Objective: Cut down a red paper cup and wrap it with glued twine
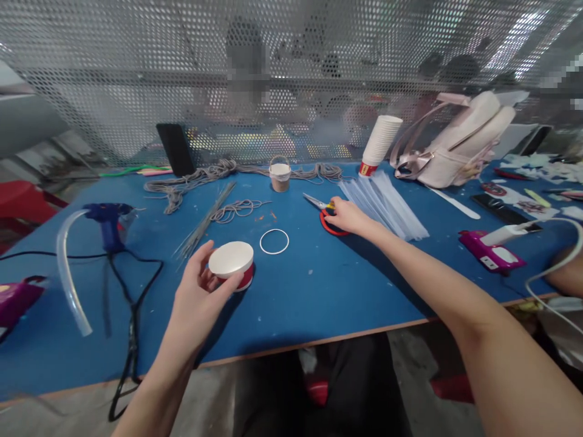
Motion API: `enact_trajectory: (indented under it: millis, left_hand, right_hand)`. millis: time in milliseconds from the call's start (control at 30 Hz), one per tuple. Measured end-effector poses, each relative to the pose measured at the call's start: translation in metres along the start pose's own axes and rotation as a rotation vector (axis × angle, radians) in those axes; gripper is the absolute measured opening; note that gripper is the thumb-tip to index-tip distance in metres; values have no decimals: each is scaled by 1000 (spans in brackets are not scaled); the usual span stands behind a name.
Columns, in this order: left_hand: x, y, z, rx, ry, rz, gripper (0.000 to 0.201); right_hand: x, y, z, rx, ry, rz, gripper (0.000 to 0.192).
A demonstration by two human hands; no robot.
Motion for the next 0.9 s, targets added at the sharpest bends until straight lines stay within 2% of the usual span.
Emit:
enact_trajectory:
  millis: [167, 333, 400, 467, 567, 633, 767, 900]
  left_hand:
    - [6, 0, -9, 55, 59, 15, 71]
    - [11, 0, -18, 110, 157, 36, 70]
    - [12, 1, -19, 125, 166, 33, 69]
    - [11, 2, -19, 124, 156, 38, 69]
    - [7, 4, -17, 116, 124, 46, 70]
    - [2, 3, -15, 115, 103, 50, 69]
    - [-2, 0, -10, 118, 75, 42, 70]
    - [5, -4, -6, 104, 33, 14, 68]
  right_hand:
    - [0, 6, 3, -21, -77, -15, 33]
    - [9, -2, -6, -54, -135, -90, 29]
    - [23, -9, -12, -77, -137, -195, 28]
    - [45, -17, -13, -68, -128, -390, 26]
    - [78, -27, -6, 11, -131, -720, 22]
    - [93, -29, 1, 39, -161, -817, 20]
    - [99, -26, 12, 40, -177, -864, 22]
    - [100, -14, 6, -29, -151, -771, 20]
Point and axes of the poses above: each hand's wrist, its own y-axis towards the middle knuckle, its own z-axis out of the palm, x = y × z, the point moved 1 cm from there along y, towards the middle knuckle, and after that the axes turned 3 degrees about x, right-handed, at the moved point
